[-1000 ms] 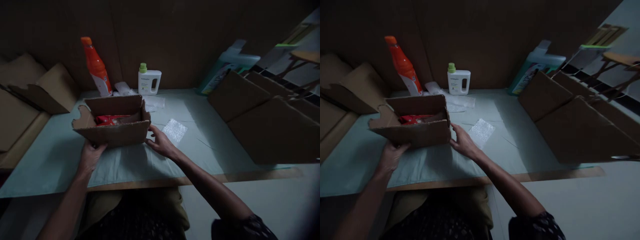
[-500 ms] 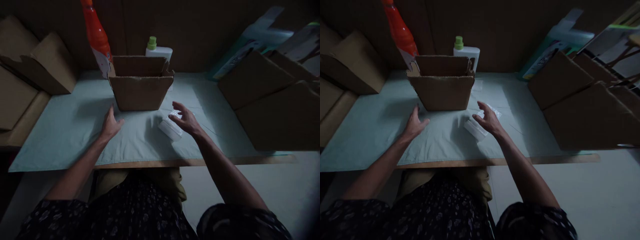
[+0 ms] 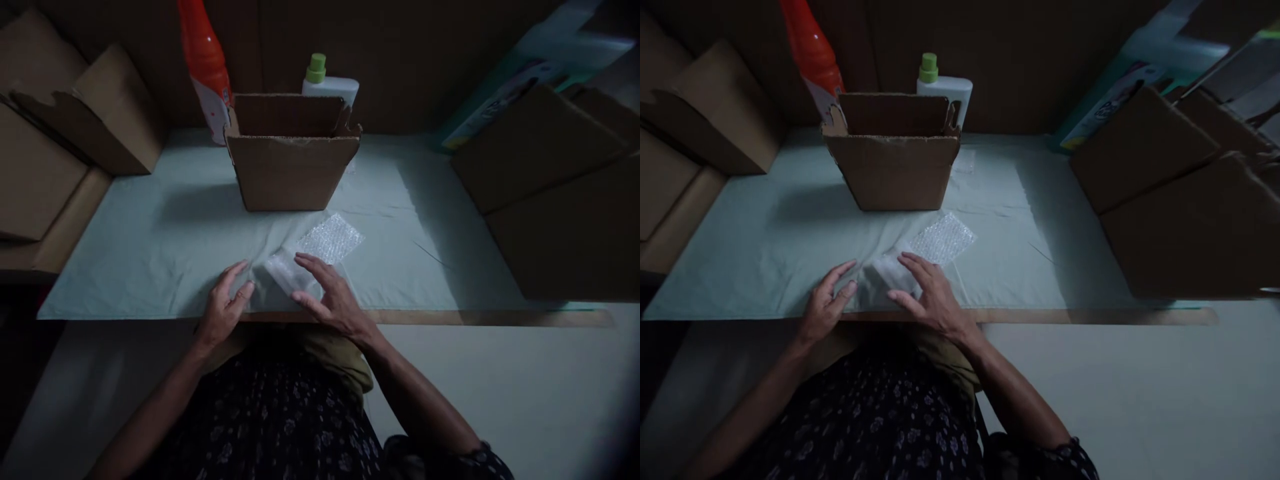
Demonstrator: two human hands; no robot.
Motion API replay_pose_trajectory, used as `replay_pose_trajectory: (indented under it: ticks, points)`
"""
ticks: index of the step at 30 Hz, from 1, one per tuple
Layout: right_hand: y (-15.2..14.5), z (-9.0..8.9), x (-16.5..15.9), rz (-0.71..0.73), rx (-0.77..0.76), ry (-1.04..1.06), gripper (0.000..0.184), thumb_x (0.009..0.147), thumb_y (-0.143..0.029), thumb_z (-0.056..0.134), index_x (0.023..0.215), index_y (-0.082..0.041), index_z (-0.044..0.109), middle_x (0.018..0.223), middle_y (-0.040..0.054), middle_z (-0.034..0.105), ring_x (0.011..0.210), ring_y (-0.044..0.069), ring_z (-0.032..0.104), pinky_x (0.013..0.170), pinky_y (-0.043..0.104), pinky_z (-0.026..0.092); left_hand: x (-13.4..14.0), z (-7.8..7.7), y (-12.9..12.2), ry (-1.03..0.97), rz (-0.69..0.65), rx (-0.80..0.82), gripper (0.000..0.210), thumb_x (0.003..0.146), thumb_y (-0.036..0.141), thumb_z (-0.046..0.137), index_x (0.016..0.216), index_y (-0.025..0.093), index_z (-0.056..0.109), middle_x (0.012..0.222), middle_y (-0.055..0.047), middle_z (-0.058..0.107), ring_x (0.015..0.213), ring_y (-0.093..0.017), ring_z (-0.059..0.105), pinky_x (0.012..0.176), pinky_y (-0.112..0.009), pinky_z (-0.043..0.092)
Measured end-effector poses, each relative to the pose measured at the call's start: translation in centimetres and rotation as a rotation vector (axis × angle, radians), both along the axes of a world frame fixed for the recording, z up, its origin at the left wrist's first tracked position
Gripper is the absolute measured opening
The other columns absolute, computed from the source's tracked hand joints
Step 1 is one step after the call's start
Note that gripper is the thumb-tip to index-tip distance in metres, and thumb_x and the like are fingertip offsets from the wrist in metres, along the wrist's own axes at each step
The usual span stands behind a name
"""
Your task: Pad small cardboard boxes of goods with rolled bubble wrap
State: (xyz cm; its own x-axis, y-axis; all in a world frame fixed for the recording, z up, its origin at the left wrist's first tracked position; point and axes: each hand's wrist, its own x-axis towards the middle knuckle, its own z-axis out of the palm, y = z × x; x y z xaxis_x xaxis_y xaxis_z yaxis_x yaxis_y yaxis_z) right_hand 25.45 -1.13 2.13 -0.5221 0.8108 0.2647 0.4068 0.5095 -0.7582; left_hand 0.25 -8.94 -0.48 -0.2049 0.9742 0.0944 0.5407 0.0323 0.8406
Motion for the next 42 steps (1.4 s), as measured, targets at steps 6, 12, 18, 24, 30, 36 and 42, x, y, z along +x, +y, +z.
replay_pose_trajectory:
  ticks: [6, 12, 18, 24, 30, 36, 42]
  points:
    - [4.8, -0.5, 6.5, -0.353, -0.006, -0.078, 0.028, 0.094, -0.039, 0.061, 0.112, -0.022, 0.073, 0.127, 0.0131, 0.073, 0.118, 0.031, 0.069, 0.095, 0.050, 0.058, 0.7, 0.9, 1.5, 0.230, -0.051, 0.197, 0.038, 0.094, 0.036, 0.059, 0.127, 0.019, 0.067, 0.138, -0.012, 0.066, 0.134, -0.029, 0.058, 0.117, -0.051, 0.046]
    - [2.1, -2.3, 5.5, -0.300, 0.116, -0.320, 0.021, 0.090, -0.025, 0.064, 0.108, -0.026, 0.075, 0.125, 0.0110, 0.075, 0.115, 0.033, 0.069, 0.101, 0.060, 0.053, 4.7, 1.5, 7.5, 0.511, -0.480, 0.120, 0.058, 0.089, 0.009, 0.048, 0.146, 0.016, 0.056, 0.153, -0.011, 0.056, 0.150, -0.027, 0.040, 0.126, -0.048, 0.034]
    - [-9.0, -0.9, 2.7, 0.436, -0.002, -0.144, 0.018, 0.097, -0.025, 0.060, 0.109, -0.026, 0.073, 0.110, 0.0050, 0.078, 0.107, 0.024, 0.072, 0.098, 0.041, 0.058, 5.3, 1.0, 10.6, 0.645, -0.622, -0.080, 0.070, 0.083, 0.003, 0.045, 0.152, 0.014, 0.047, 0.157, -0.014, 0.049, 0.147, -0.028, 0.041, 0.122, -0.045, 0.035]
    - [-3.9, -1.1, 8.2, -0.339, -0.077, -0.034, 0.021, 0.098, -0.029, 0.057, 0.111, -0.024, 0.073, 0.112, 0.0078, 0.078, 0.104, 0.025, 0.074, 0.091, 0.042, 0.061, 5.3, 1.9, 11.6, 0.699, -0.603, -0.101, 0.080, 0.077, 0.007, 0.053, 0.155, 0.018, 0.042, 0.142, -0.014, 0.055, 0.130, -0.031, 0.051, 0.110, -0.046, 0.043]
    - [7.7, -3.6, 8.0, -0.589, 0.081, -0.395, 0.040, 0.090, -0.037, 0.065, 0.124, -0.016, 0.068, 0.140, 0.0200, 0.064, 0.126, 0.038, 0.058, 0.104, 0.059, 0.046, 5.9, 1.4, 12.5, 0.574, -0.507, -0.033, 0.034, 0.078, 0.009, 0.056, 0.107, 0.016, 0.072, 0.105, -0.011, 0.064, 0.109, -0.029, 0.058, 0.100, -0.046, 0.049]
    - [9.6, -4.2, 5.2, -0.439, 0.137, -0.430, 0.016, 0.091, -0.025, 0.058, 0.100, -0.018, 0.069, 0.125, 0.0136, 0.073, 0.116, 0.032, 0.061, 0.098, 0.049, 0.043, 1.5, 3.5, 7.0, 0.375, -0.424, 0.129, 0.017, 0.080, 0.006, 0.055, 0.086, 0.019, 0.064, 0.120, -0.010, 0.068, 0.113, -0.023, 0.066, 0.099, -0.040, 0.054]
    - [10.7, -3.3, 3.1, -0.365, 0.241, -0.375, 0.019, 0.098, -0.024, 0.050, 0.104, -0.020, 0.068, 0.108, 0.0102, 0.076, 0.104, 0.027, 0.063, 0.096, 0.043, 0.041, -1.6, 6.7, -2.3, 0.125, -0.559, 0.205, 0.025, 0.088, 0.004, 0.056, 0.102, 0.024, 0.062, 0.099, -0.001, 0.074, 0.110, -0.018, 0.069, 0.096, -0.032, 0.055]
